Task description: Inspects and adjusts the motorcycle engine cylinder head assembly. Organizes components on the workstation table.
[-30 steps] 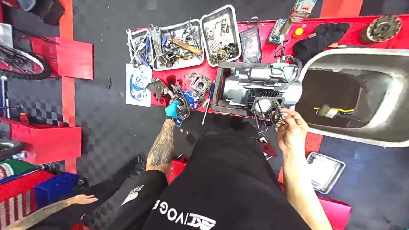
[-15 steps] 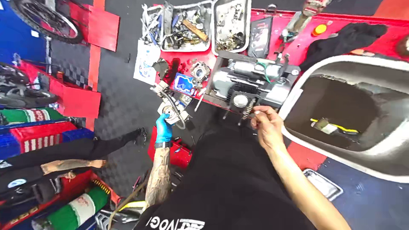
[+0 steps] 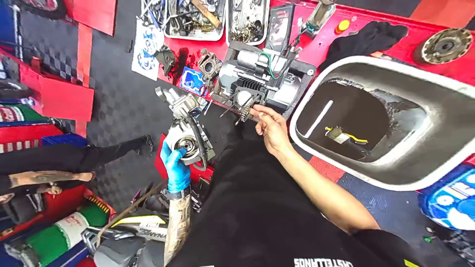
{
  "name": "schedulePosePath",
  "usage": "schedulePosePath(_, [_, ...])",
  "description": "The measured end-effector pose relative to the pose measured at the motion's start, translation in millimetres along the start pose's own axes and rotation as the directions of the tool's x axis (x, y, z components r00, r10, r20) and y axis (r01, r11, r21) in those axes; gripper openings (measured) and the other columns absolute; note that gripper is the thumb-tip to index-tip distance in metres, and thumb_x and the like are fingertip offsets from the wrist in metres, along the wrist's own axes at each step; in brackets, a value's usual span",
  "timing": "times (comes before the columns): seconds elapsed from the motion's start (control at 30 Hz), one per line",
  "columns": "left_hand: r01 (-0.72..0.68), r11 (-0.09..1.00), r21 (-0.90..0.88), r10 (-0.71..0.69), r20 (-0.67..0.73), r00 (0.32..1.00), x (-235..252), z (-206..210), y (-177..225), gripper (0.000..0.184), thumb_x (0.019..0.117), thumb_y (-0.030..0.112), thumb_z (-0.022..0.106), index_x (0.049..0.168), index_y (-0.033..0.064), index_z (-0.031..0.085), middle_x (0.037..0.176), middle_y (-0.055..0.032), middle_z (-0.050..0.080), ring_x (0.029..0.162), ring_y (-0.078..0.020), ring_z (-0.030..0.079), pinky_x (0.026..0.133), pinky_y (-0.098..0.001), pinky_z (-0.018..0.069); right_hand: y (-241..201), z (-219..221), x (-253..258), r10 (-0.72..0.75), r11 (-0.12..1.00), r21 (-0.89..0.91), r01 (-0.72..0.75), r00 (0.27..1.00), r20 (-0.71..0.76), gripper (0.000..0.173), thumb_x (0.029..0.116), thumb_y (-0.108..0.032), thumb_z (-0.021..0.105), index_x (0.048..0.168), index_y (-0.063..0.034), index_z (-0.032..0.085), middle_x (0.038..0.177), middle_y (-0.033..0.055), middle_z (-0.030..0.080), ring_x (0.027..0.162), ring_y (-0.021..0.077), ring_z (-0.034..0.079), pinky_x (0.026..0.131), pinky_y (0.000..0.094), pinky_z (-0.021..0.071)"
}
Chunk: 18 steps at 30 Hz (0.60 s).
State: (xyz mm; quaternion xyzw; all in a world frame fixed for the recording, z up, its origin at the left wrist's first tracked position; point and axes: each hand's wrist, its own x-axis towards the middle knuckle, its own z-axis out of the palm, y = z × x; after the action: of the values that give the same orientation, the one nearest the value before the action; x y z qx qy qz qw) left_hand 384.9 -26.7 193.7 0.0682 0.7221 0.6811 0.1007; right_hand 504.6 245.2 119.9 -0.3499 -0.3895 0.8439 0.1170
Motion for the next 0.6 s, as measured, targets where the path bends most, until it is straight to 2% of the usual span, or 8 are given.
schedulePosePath(0.1, [-0.097,0.994,0.043,0.095,0.046,0.994,3,19,14,0.056,0.0782,0.008,0.063,0.132,-0.0044,0.051,0.12,-0.0153,0.067,0.109,-0.0237,0.067,0.093,-0.0438,0.0585,-3,-2,1,0.018,1.0,-0.008,-0.018,1.0,0.0,0.033,0.1077,-0.012,0.044,0.129,-0.0055,0.068,0.119,0.0106,0.073,0.058,0.0071,0.055,0.054,0.0223,0.0461])
schedulePosePath(0.27, [-0.194,0.95,0.246,0.189,0.045,0.981,15,58,31,0.081,0.0652,0.017,0.08,0.135,-0.0074,0.048,0.119,-0.0165,0.067,0.108,-0.023,0.068,0.091,-0.0408,0.0605,-4,-2,2,0.043,0.999,0.019,-0.043,0.999,-0.005,0.032,0.1077,-0.012,0.045,0.127,-0.0045,0.07,0.116,0.0098,0.074,0.058,0.0062,0.055,0.053,0.0216,0.0452])
schedulePosePath(0.4, [-0.274,0.88,0.389,0.264,0.079,0.961,19,84,34,0.084,0.0588,0.015,0.081,0.134,-0.0067,0.05,0.119,-0.0156,0.067,0.108,-0.0204,0.068,0.091,-0.0378,0.0604,-6,-4,1,0.038,0.998,0.04,-0.038,0.999,-0.011,0.031,0.1077,-0.012,0.045,0.125,-0.0032,0.069,0.112,0.0093,0.075,0.058,0.0063,0.055,0.053,0.0216,0.0453])
schedulePosePath(0.6, [-0.325,0.821,0.47,0.296,0.137,0.945,26,107,36,0.086,0.0576,0.015,0.082,0.134,-0.0072,0.051,0.118,-0.0147,0.067,0.108,-0.018,0.067,0.092,-0.0348,0.0592,-7,-7,4,0.051,0.996,0.07,-0.051,0.999,-0.003,0.03,0.1079,-0.012,0.047,0.124,-0.0042,0.071,0.111,0.0076,0.075,0.055,0.0053,0.053,0.052,0.021,0.0446])
